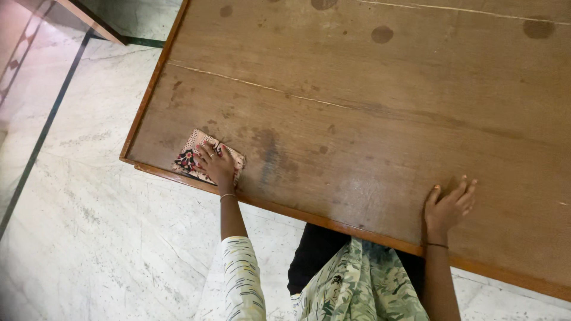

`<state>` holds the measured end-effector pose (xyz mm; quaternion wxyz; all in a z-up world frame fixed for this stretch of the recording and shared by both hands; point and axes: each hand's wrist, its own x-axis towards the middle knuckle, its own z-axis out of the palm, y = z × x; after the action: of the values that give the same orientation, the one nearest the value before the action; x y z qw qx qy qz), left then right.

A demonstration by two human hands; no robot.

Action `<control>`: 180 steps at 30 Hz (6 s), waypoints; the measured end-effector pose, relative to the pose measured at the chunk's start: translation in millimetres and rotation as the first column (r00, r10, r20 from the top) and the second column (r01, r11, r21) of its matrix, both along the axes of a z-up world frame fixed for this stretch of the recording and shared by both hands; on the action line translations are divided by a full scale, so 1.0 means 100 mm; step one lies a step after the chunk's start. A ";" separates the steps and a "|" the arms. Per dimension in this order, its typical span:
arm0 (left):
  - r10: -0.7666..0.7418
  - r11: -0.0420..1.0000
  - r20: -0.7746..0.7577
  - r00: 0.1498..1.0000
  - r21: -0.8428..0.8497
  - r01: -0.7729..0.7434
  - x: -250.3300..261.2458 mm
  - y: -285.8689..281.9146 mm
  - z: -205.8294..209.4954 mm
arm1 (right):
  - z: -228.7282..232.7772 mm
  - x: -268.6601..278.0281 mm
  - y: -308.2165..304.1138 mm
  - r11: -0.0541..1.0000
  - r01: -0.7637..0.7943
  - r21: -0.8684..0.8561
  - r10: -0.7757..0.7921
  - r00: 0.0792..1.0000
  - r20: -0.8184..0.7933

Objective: The person wipes a wooden table surface with a patterned cloth, moving the cloth back and forth across the tabletop. The person uses their right hand to wipe while occasionally using the left hand to stabilize the table.

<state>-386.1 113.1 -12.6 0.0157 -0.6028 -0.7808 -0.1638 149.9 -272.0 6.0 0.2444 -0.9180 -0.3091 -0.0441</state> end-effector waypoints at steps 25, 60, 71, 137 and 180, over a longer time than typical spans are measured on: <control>-0.997 0.060 0.035 0.067 -0.179 0.982 4.73 -2.97 0.07 | 0.15 -0.07 -0.03 0.935 0.027 0.354 -0.006 0.998 -0.059; 0.136 0.981 -0.012 0.991 0.139 -0.133 0.14 -0.08 -0.04 | -0.10 -0.01 0.00 0.998 -0.067 -0.009 0.068 0.988 0.136; -0.276 0.961 0.052 0.960 0.029 0.275 2.99 -1.92 0.29 | -0.13 0.00 -0.01 0.993 -0.085 0.083 0.070 0.983 0.167; -0.488 0.872 0.010 0.873 -0.032 0.488 1.59 -2.07 0.28 | 0.24 -1.99 2.22 0.432 -0.900 -0.051 0.900 0.428 0.080; -0.605 0.795 -0.010 0.796 -0.074 0.603 2.21 -1.06 0.44 | -0.05 -0.46 3.86 0.780 -0.600 -0.179 0.541 0.789 -0.291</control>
<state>-165.1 7.3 31.7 -0.0448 -0.8229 -0.5526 -0.1241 103.7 114.2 1.3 0.1560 -0.8029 -0.5475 0.1770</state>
